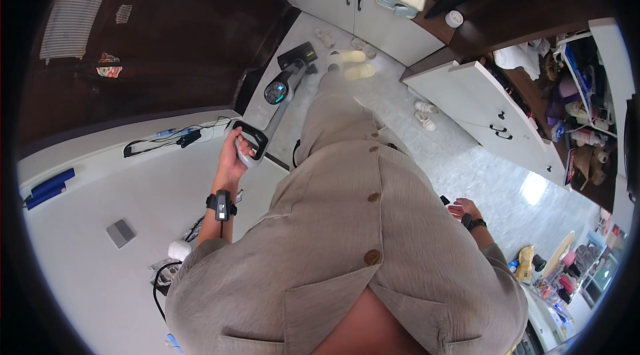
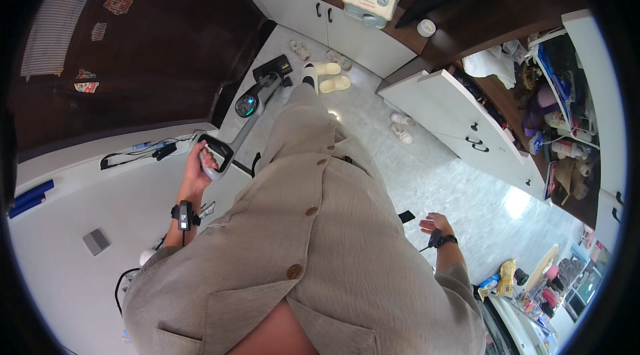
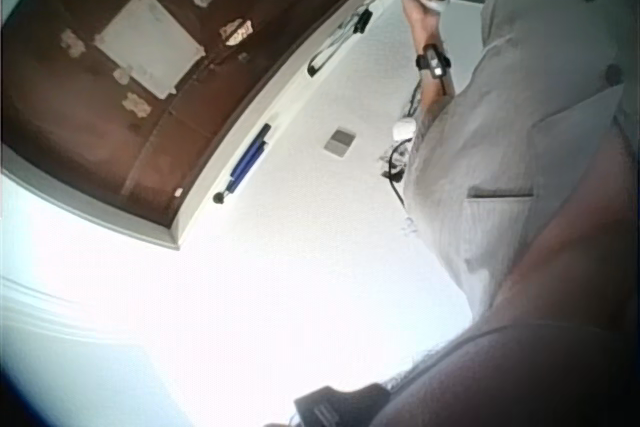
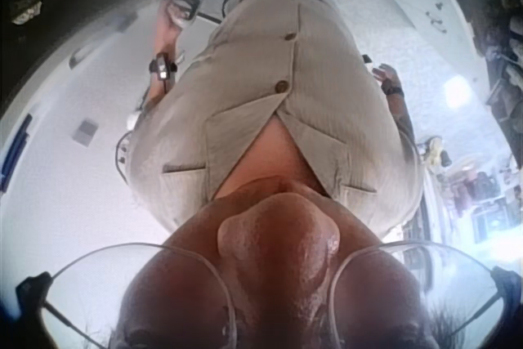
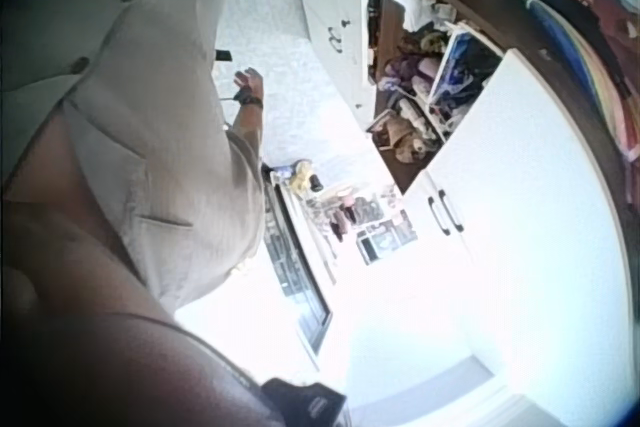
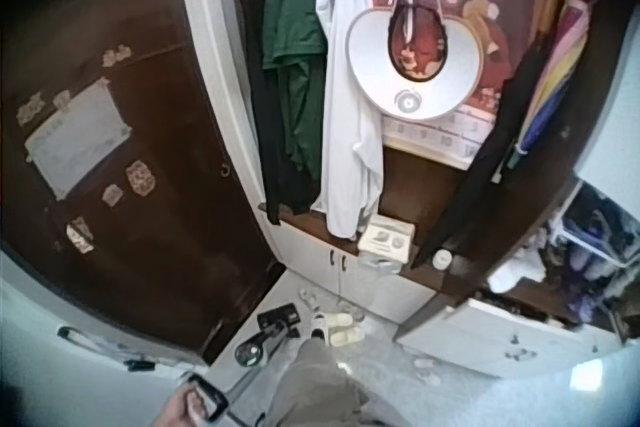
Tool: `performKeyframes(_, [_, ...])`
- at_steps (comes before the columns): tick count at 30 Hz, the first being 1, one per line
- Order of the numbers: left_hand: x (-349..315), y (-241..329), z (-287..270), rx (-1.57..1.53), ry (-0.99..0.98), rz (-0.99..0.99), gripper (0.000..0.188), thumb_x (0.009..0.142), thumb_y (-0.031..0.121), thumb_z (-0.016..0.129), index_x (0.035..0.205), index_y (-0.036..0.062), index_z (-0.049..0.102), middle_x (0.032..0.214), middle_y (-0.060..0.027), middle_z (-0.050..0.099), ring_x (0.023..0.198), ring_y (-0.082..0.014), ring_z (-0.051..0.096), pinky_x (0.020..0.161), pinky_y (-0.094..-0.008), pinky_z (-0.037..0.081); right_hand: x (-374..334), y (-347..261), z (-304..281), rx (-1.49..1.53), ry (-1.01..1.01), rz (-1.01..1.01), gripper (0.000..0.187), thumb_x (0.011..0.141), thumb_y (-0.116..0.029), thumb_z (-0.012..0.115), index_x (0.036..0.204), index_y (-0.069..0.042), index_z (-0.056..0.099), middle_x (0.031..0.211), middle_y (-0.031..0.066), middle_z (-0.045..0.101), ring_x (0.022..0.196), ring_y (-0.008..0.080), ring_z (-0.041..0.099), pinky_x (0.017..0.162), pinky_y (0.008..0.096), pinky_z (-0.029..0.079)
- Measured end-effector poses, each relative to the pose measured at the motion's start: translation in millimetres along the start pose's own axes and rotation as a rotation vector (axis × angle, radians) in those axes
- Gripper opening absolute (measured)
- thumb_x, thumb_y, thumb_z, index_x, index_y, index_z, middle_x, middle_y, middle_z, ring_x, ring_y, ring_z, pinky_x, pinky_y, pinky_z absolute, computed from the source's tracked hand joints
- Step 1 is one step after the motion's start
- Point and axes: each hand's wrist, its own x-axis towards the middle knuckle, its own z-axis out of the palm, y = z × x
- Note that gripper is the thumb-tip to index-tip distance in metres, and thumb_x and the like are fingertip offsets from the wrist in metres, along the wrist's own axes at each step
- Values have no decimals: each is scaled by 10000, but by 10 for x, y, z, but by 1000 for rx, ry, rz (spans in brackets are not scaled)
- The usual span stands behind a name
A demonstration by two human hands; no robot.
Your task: Vacuuming the floor in a living area and entrance using a cordless wet/dry vacuum.
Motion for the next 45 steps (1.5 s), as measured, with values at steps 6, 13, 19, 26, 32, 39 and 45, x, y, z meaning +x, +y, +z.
performKeyframes(6, [154,257,194,191,-5,-14,275,921,250,636,737,153,457,543,35,372,474,-106,380,511,-303,445,75,-354,307,-39,-98,-86,456,988,-249,515,1355,15,454,1223,232,639,1084,333,664,886,483,572])
performKeyframes(13, [85,645,305,660,42,-96,285,867,187,649,666,114,460,504,6,408,410,-126,393,420,-319,394,23,-783,1210,-81,-249,-135,496,993,-300,524,1364,20,447,1280,230,611,1172,333,621,965,464,537])
performKeyframes(19, [75,1187,209,1112,51,-125,234,806,132,632,645,76,472,517,-11,444,397,-120,405,384,-307,339,-70,-772,1727,-113,-237,-122,438,984,-296,542,1309,-4,501,1268,221,623,1148,329,635,936,471,537])
performKeyframes(26, [393,1527,61,1217,-11,-131,250,817,144,653,644,77,484,521,-5,474,402,-119,450,379,-305,356,-122,-1089,2081,-120,-194,-169,404,967,-289,560,1275,-29,526,1171,175,674,1067,308,669,898,466,539])
performKeyframes(32, [713,1942,15,1500,-119,23,273,819,185,646,631,27,526,521,-50,529,414,-157,521,409,-336,408,-529,-1279,2754,-129,-85,-210,390,953,-268,570,1258,-27,543,1137,168,685,1027,297,683,856,439,552])
performKeyframes(39, [842,2413,-146,1573,-109,-8,262,812,175,642,625,16,549,526,-59,540,415,-159,524,419,-339,407,-757,-1127,3193,-115,-57,-233,402,954,-252,565,1273,-9,534,1137,178,683,1020,300,684,856,440,549])
performKeyframes(45, [801,2635,-545,1557,-83,-56,218,795,126,624,624,27,533,520,-47,521,404,-150,492,406,-335,386,-611,-1130,3421,-85,-98,-230,399,954,-256,568,1275,-20,538,1147,181,681,1025,303,682,868,454,549])
